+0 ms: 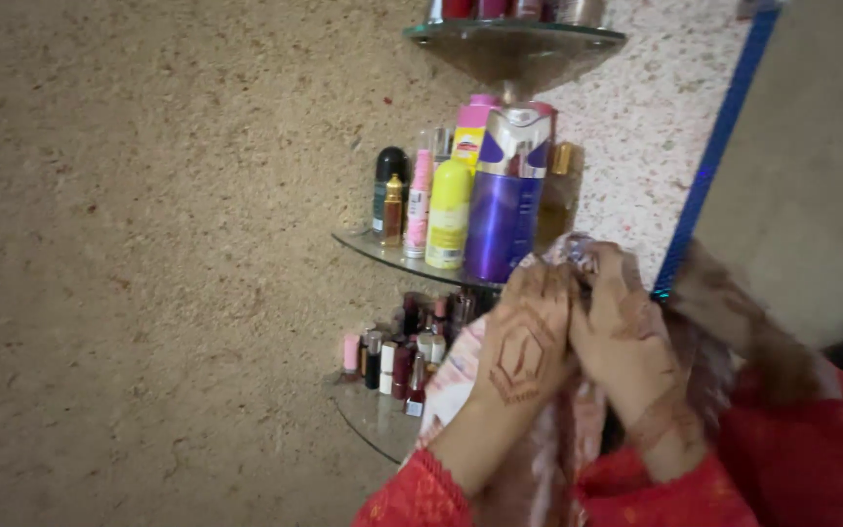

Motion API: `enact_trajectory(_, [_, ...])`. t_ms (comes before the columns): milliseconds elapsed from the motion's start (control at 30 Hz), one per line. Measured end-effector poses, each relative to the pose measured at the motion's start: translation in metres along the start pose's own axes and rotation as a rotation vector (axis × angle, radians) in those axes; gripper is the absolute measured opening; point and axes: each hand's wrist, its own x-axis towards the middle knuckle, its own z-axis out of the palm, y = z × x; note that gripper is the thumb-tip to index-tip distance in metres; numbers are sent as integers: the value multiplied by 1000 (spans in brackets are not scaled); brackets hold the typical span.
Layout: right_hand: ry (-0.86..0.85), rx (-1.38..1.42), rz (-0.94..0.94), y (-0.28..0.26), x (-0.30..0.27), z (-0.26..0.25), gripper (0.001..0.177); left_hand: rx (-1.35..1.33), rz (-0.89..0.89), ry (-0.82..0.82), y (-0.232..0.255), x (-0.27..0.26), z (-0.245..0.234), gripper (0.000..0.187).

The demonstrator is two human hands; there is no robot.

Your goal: Cleaning and organizing a makeup vanity and glass shelf unit.

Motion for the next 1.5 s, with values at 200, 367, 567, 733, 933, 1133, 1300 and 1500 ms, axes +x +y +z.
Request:
enact_trajectory(200, [-174,-368,-528,53,15,36,30,-512,-64,125,13,-11,-80,86])
enact_trajectory(367, [-403,-263,95,-16,27,24,48,-547,-390,21,-8,-52,-56,91])
enact_trajectory(567, [-308,-265,41,14,34,57,42,-492,-407,-325,-20,-82,-54,108])
enact_trajectory(733, [-262,-132,-28,23,46,57,37,-488,-417,-577,-28,-70,-73,121])
enact_trajectory(933, [-303,-17,-161,35,48,43,32,-439,-459,-565,-47,-33,-123,92])
enact_trajectory(1133, [-353,174,-260,72,43,47,32,-420,-472,-128,-74,11,-96,47])
enact_trajectory(1300, [-107,104,-448,101,32,76,34,107,-185,193,-57,73,-91,90])
enact_trajectory(1500, [-109,22,-311,67,24,63,31,166,-389,31,-58,111,-67,103])
